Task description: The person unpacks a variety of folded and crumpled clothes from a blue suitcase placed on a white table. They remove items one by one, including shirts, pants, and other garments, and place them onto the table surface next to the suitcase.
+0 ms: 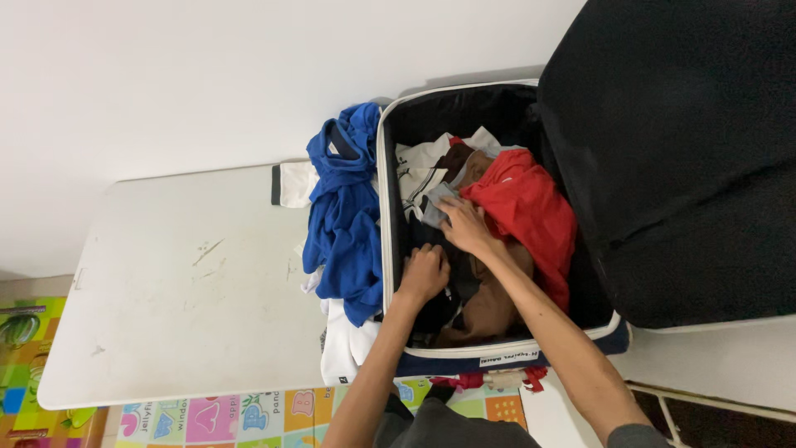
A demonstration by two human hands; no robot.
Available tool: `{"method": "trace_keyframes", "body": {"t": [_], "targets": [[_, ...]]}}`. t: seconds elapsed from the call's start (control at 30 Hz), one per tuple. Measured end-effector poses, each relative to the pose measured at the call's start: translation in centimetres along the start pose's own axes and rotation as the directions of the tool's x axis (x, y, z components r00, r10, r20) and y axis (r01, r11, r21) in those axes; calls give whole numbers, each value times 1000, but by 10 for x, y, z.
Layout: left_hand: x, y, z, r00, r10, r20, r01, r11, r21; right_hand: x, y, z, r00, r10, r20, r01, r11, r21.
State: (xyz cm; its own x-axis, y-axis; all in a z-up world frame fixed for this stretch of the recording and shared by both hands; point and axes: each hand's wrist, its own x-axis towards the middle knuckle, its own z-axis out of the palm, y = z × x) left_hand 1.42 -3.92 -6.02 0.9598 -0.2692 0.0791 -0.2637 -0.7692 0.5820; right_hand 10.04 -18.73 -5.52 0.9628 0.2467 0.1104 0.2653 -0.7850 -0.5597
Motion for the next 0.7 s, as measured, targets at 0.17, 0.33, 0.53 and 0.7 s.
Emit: {"method": "trace_keyframes", "body": {"t": [0.17, 0.33, 0.53, 0.7], "targets": [[8, -4, 8, 969, -78, -233, 42, 987, -156, 52, 20, 41, 989, 122, -88, -129, 988, -87], [12, -1, 0, 943, -116, -313, -1, 937, -350, 93, 39, 82, 977, -106, -187, 139, 975, 174], [12, 13, -16, 970, -72, -232, 9, 965, -262, 104, -6, 57, 932, 286, 224, -260, 955, -141], [17, 17, -22, 959, -82, -272, -6, 951, -309, 101, 25, 53, 953, 287, 94, -299, 941, 161]]}}
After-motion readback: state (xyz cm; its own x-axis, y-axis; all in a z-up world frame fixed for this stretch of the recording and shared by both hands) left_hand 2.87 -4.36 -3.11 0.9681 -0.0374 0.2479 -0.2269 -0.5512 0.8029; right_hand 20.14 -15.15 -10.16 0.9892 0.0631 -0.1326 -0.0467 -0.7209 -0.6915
